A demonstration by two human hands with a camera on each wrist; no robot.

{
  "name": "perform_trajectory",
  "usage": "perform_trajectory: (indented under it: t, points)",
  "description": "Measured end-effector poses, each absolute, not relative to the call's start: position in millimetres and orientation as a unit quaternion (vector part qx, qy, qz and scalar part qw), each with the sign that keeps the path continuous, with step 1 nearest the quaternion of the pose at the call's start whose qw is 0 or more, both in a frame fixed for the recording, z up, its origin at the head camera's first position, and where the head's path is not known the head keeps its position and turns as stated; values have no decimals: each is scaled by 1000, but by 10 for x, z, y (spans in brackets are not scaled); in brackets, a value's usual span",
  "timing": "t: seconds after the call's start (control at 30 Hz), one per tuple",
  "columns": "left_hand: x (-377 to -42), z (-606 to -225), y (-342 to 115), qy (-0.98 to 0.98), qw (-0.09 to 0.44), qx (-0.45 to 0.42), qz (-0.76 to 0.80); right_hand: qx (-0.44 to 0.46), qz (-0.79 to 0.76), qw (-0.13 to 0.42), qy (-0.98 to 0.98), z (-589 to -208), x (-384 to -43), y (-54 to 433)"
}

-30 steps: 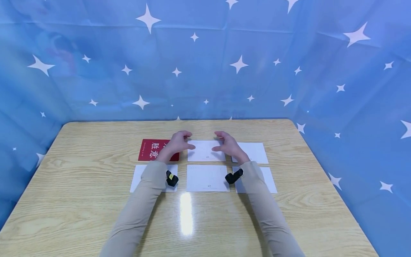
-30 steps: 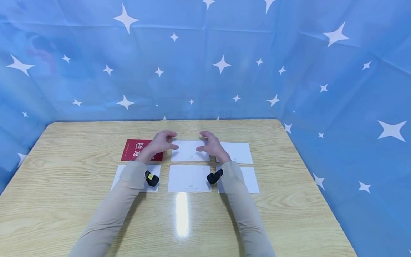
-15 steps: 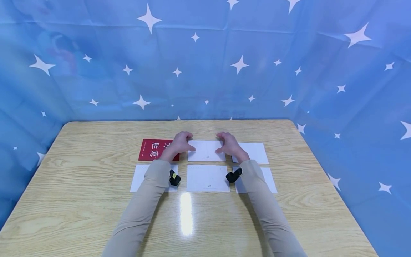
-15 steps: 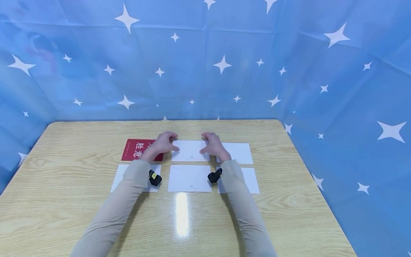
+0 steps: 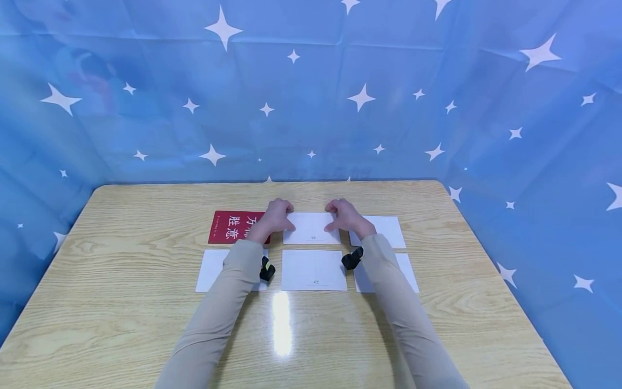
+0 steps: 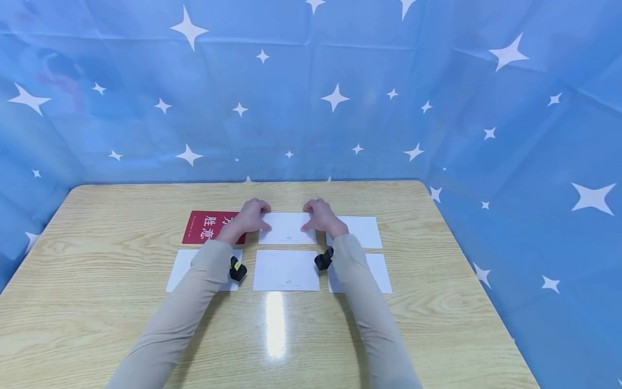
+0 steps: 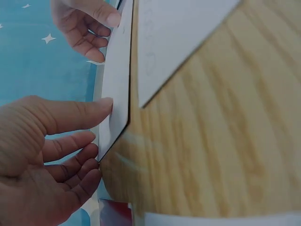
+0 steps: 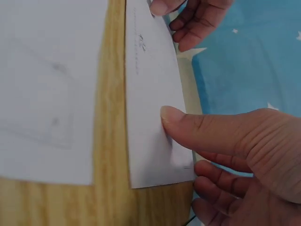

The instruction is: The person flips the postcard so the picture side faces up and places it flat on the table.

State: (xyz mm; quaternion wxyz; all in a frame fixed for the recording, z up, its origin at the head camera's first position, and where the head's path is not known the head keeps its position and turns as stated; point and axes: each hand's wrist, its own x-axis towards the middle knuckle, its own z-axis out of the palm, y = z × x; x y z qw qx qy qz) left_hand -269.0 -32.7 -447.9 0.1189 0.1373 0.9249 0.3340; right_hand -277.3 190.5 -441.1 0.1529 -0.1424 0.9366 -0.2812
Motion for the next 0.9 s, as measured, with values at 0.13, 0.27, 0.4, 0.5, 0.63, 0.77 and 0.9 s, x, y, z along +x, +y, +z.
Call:
perform_trajectory:
  t: [0.13,0.27,0.4,0.5,0.63,0.77,0.9]
  points:
    - [-2699,-4458,-313,931,118,138,316,-136,-278,171,936,-4363,-2794,1889]
    - [-2708,-4436,-304,937,127,140,293,-123,-268,189,937,-4341,-2814,1872]
    - [-2729,-4428,-300,941,138,139,275,-113,-261,195,939,-4343,-2834,1855]
    - [-2736,-4433,-305,944,129,143,267,-105,-263,197,939,-4337,-2830,1842]
    - [-2726,-4422,-308,944,122,143,270,-106,-254,187,943,-4321,-2812,1832]
    - [-2703,-4404,-319,941,125,136,283,-110,-239,169,950,-4309,-2780,1827]
    - [-2687,-4415,-340,936,129,126,302,-95,-233,161,954,-4304,-2733,1836]
